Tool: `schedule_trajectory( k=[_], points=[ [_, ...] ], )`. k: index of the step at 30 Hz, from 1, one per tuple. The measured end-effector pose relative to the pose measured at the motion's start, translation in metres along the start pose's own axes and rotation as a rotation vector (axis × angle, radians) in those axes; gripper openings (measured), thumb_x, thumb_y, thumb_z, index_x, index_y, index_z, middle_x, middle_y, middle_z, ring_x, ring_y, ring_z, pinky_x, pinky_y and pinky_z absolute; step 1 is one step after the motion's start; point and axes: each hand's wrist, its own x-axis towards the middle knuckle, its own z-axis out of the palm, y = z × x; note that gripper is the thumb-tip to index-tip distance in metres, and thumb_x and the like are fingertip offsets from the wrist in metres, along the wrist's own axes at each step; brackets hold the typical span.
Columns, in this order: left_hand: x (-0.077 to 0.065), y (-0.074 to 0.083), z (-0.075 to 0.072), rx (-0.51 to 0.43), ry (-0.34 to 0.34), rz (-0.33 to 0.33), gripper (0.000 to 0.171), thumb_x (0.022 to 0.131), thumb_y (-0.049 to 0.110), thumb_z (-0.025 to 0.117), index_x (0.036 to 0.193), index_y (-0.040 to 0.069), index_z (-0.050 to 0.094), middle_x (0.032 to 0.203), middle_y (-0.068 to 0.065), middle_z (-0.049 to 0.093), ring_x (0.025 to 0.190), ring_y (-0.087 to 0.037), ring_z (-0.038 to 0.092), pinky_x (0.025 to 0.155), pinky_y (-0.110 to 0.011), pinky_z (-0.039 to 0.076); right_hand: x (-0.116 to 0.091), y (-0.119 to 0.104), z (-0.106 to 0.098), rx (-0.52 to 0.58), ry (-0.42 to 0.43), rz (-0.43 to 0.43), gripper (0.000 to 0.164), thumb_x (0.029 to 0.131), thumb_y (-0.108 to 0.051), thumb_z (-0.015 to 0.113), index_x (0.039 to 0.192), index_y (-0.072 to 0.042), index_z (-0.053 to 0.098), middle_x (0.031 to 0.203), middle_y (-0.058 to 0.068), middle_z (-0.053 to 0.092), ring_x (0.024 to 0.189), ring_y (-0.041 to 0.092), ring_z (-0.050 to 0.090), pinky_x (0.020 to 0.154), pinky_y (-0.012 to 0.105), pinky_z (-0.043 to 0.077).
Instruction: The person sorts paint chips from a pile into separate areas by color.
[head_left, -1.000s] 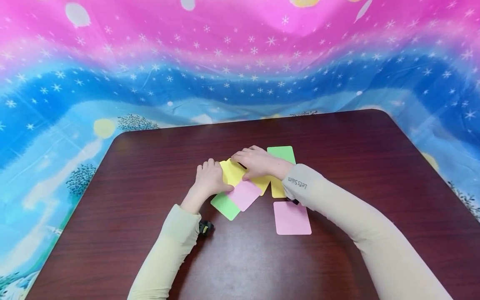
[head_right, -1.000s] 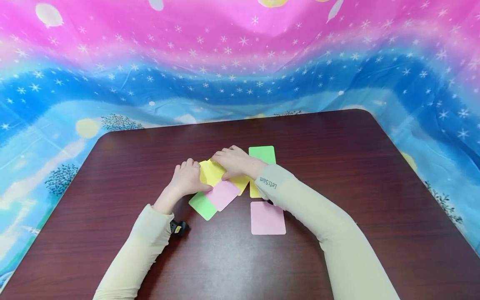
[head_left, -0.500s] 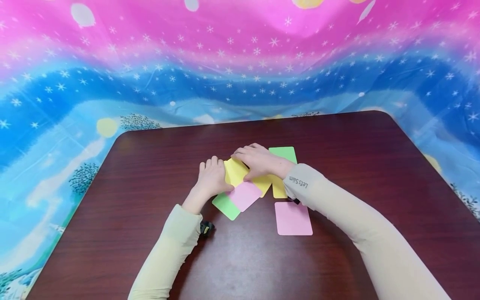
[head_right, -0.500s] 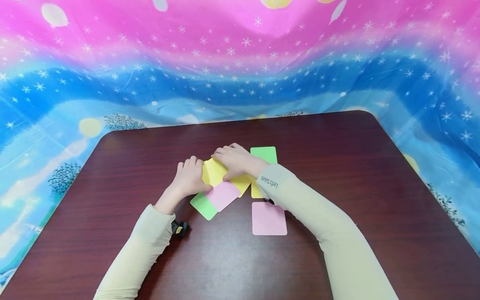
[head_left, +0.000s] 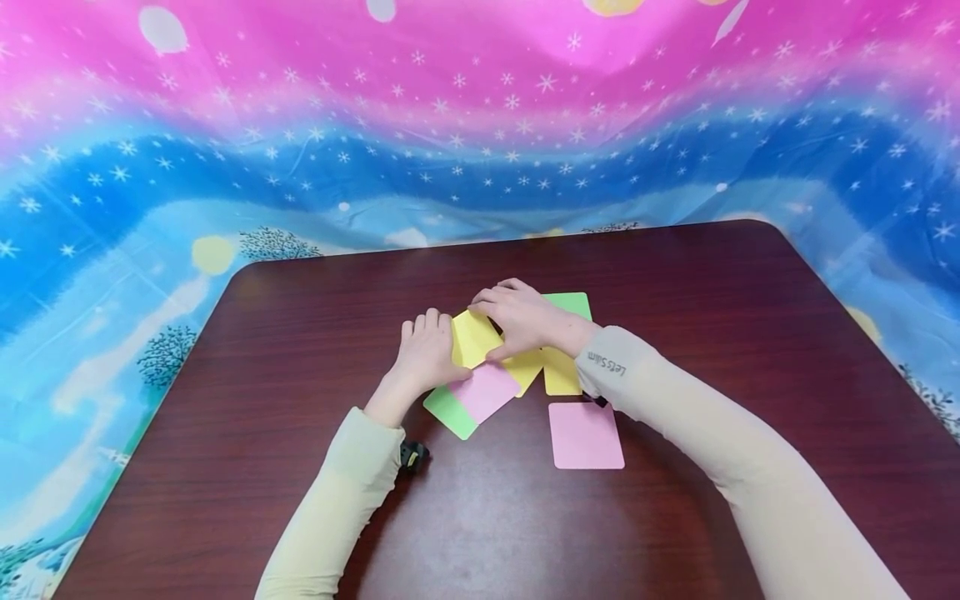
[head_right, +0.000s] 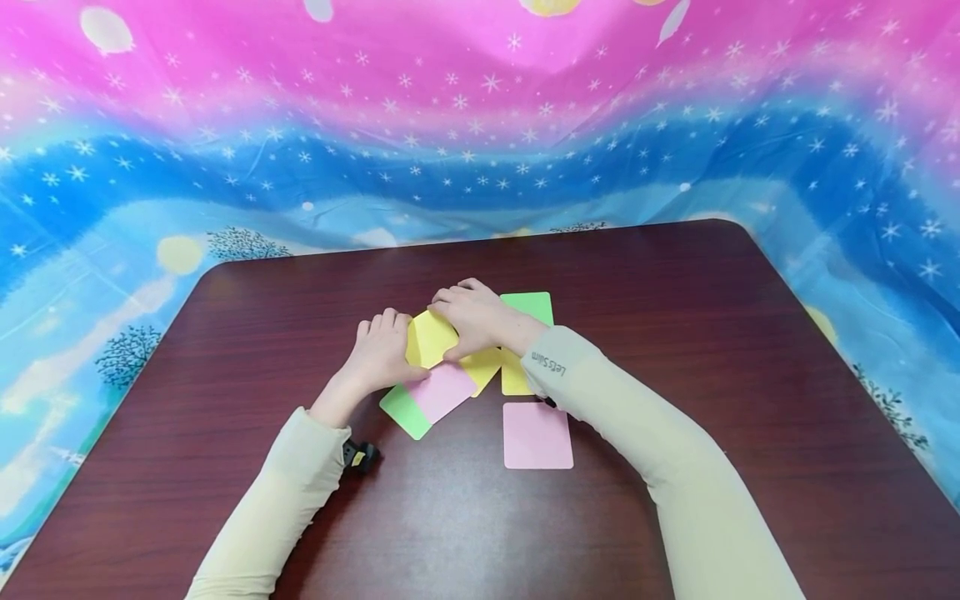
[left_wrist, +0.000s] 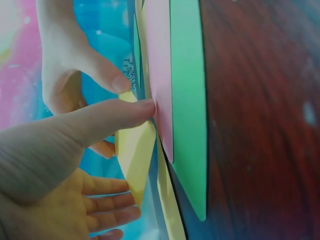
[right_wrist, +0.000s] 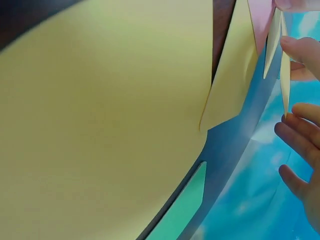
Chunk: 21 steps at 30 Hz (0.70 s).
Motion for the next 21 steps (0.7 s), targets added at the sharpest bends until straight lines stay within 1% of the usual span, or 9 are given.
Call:
schedule_trajectory(
  k=[4,11,15,21],
  points=[
    [0.001,0.001,-0.002,0.005,0.019,0.026,0.080,0.063,0.048,0.074,0.118,-0.001,0.043,0.107,-0.015,0.043,0.097,-0.030,0.040,0.084,-0.045,0.030,-0.005,0.000,-0.003,-0.002,-0.003,0.006,0.075,0.066,-0.055,0.068,0.124,-0.009,0.054,0.123,0.003,0.052,0.115,0.020,0.047,0.104,0.042,0.023],
    [0.001,0.005,-0.005,0.005,0.057,0.072,0.078,0.061,0.046,0.075,0.116,0.000,0.047,0.104,-0.012,0.045,0.096,-0.029,0.042,0.083,-0.045,0.028,-0.015,0.002,-0.008,0.001,-0.031,0.037,0.080,0.066,-0.056,0.069,0.128,-0.010,0.051,0.125,0.003,0.050,0.118,0.020,0.045,0.106,0.043,0.020],
    [0.003,0.006,-0.007,0.027,0.089,0.109,0.077,0.060,0.045,0.075,0.115,0.000,0.048,0.104,-0.012,0.045,0.095,-0.029,0.042,0.083,-0.044,0.028,-0.022,0.003,-0.012,0.001,-0.037,0.050,0.081,0.065,-0.054,0.072,0.129,-0.010,0.050,0.125,0.004,0.050,0.117,0.020,0.045,0.105,0.044,0.021],
    [0.004,0.011,-0.008,0.030,0.105,0.151,0.076,0.059,0.045,0.074,0.116,0.001,0.048,0.105,-0.011,0.046,0.095,-0.027,0.042,0.083,-0.043,0.029,-0.032,0.005,-0.014,-0.031,-0.031,0.046,0.078,0.067,-0.054,0.070,0.128,-0.009,0.051,0.125,0.005,0.052,0.115,0.023,0.047,0.104,0.045,0.024]
  ],
)
